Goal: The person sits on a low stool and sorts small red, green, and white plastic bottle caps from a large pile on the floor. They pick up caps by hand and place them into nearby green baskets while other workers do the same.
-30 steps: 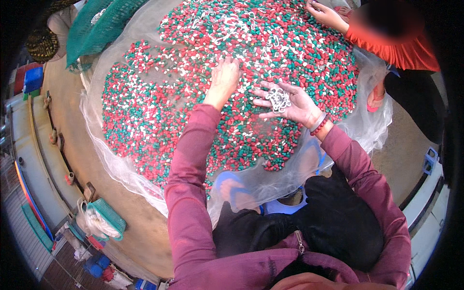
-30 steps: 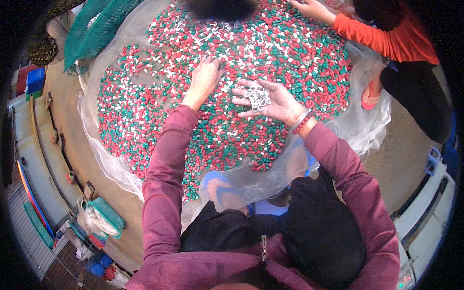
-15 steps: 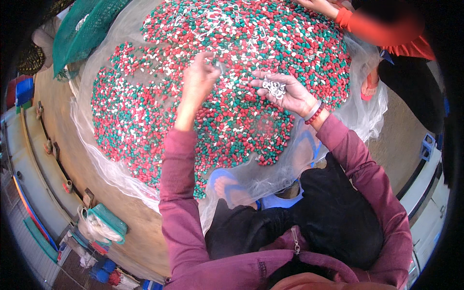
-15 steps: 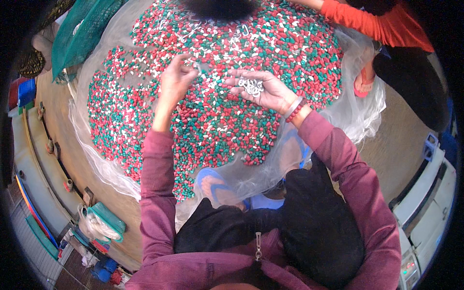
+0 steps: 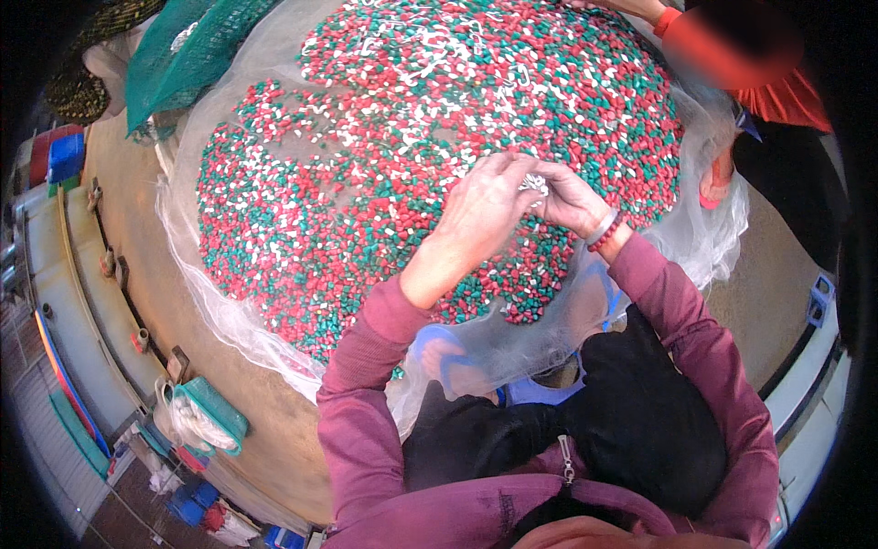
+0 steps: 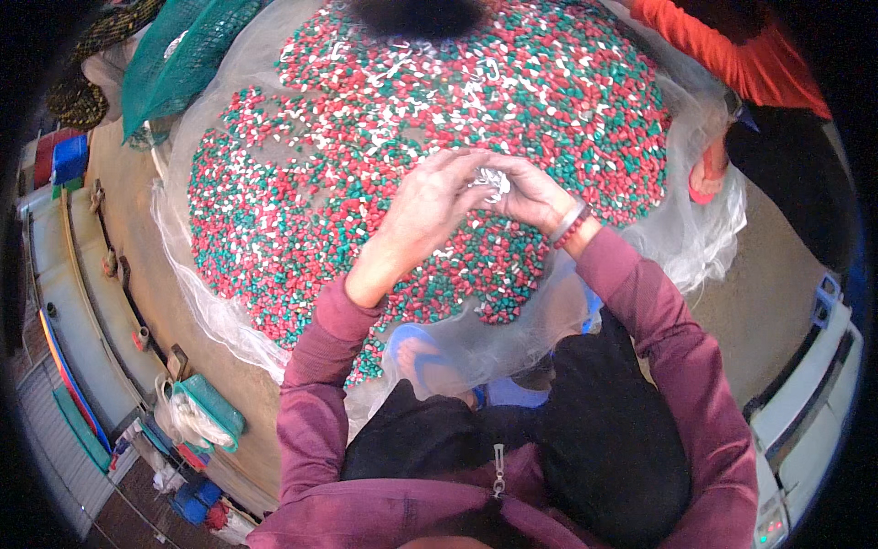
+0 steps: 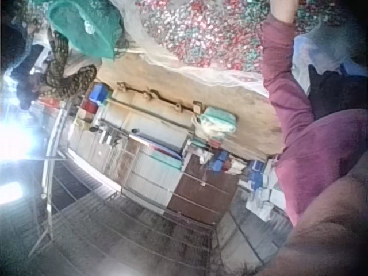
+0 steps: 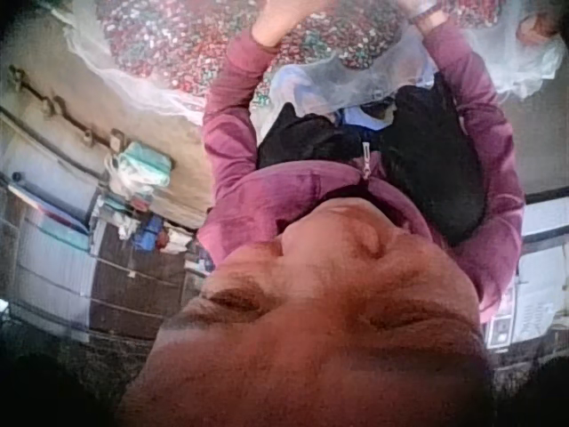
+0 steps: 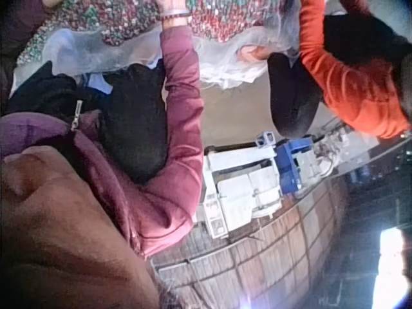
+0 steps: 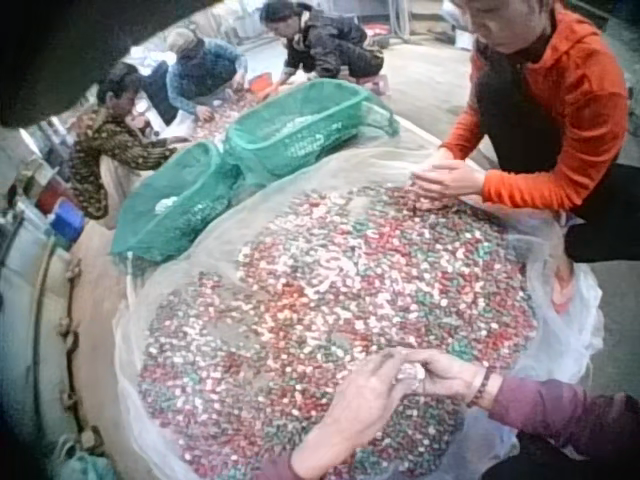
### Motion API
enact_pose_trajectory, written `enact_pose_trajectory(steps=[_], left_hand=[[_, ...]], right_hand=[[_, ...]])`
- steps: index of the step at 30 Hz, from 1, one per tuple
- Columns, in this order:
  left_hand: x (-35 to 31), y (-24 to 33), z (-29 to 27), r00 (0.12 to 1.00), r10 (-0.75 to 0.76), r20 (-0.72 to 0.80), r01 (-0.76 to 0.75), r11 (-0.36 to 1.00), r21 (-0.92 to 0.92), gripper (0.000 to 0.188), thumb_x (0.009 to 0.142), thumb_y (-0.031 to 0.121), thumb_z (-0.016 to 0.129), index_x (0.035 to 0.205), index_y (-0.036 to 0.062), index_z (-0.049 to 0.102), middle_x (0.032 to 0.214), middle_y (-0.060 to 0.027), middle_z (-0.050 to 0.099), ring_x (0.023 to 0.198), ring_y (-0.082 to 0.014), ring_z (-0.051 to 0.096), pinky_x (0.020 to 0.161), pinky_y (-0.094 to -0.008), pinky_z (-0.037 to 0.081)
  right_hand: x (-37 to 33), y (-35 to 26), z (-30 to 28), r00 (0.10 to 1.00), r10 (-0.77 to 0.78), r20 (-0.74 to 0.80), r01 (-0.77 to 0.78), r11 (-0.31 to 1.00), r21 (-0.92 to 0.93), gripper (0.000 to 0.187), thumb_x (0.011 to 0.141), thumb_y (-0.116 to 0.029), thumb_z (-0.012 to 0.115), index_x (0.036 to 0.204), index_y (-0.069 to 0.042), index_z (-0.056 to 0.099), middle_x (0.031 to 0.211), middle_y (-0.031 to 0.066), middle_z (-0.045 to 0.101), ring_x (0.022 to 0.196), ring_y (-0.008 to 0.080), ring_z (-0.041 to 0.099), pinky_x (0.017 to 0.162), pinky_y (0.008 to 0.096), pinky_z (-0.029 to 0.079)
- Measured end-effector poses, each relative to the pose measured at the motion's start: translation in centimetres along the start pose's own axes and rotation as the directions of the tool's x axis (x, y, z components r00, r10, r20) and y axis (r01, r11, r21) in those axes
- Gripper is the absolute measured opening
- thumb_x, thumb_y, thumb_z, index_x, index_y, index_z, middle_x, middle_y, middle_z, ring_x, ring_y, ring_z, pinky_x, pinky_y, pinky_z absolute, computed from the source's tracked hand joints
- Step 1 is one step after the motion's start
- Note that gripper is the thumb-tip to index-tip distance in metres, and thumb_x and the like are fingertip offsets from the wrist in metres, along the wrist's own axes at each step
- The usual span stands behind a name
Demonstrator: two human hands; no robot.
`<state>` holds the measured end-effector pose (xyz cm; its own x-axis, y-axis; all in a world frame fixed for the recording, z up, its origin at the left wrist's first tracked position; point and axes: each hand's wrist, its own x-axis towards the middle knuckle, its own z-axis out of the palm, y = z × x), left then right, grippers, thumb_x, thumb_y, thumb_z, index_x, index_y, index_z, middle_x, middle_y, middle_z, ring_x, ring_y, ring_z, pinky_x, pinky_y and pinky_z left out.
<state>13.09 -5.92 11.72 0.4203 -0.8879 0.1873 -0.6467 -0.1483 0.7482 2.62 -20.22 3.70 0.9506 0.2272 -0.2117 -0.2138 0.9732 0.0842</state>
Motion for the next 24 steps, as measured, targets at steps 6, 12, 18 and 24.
enact_pose_trajectory(steps=[6,12,18,24], left_hand=[[1.9,-9.4,-2.2,0.971,-0.181,-0.157,0.199,0.974,0.108,0.018,0.085,0.019,0.065,0.095,0.005,0.069,0.088,-0.0137,0.069,0.079,-0.0299,0.066,0.071,-0.0403,0.051],[0.2,-17.8,-1.9,0.94,-0.325,-0.109,0.329,0.767,0.551,0.032,0.084,0.021,0.066,0.111,0.005,0.062,0.104,-0.0175,0.061,0.102,-0.0346,0.057,0.084,-0.0446,0.049],[-1.7,-17.1,-1.4,0.906,-0.423,0.004,0.349,0.754,0.556,0.027,0.087,0.021,0.062,0.111,0.0104,0.064,0.103,-0.0165,0.058,0.103,-0.0349,0.055,0.085,-0.0446,0.048],[-2.1,-16.2,-3.2,0.938,-0.306,-0.162,0.337,0.695,0.635,0.025,0.087,0.018,0.056,0.108,0.0133,0.068,0.102,-0.016,0.06,0.099,-0.0349,0.057,0.084,-0.0439,0.049]], right_hand=[[-0.9,-1.1,1.0,0.947,0.011,-0.322,-0.071,0.982,-0.175,0.036,0.095,-0.016,0.054,0.125,0.004,0.048,0.103,0.0177,0.066,0.085,0.0266,0.069,0.061,0.0303,0.062],[-1.3,-1.0,2.2,0.954,-0.041,-0.296,-0.088,0.909,-0.408,0.047,0.093,-0.014,0.057,0.135,0.001,0.042,0.107,0.0121,0.065,0.08,0.0179,0.068,0.061,0.0218,0.057],[-1.1,-0.7,2.7,0.96,0.037,-0.279,-0.154,0.899,-0.411,0.045,0.095,-0.018,0.055,0.133,0.001,0.044,0.11,0.0163,0.063,0.086,0.0217,0.067,0.071,0.0283,0.058],[-1.4,-0.2,1.3,0.977,0.066,-0.203,-0.112,0.967,-0.227,0.039,0.099,-0.03,0.048,0.119,0.003,0.054,0.11,0.0208,0.063,0.092,0.0317,0.066,0.075,0.0402,0.059]])
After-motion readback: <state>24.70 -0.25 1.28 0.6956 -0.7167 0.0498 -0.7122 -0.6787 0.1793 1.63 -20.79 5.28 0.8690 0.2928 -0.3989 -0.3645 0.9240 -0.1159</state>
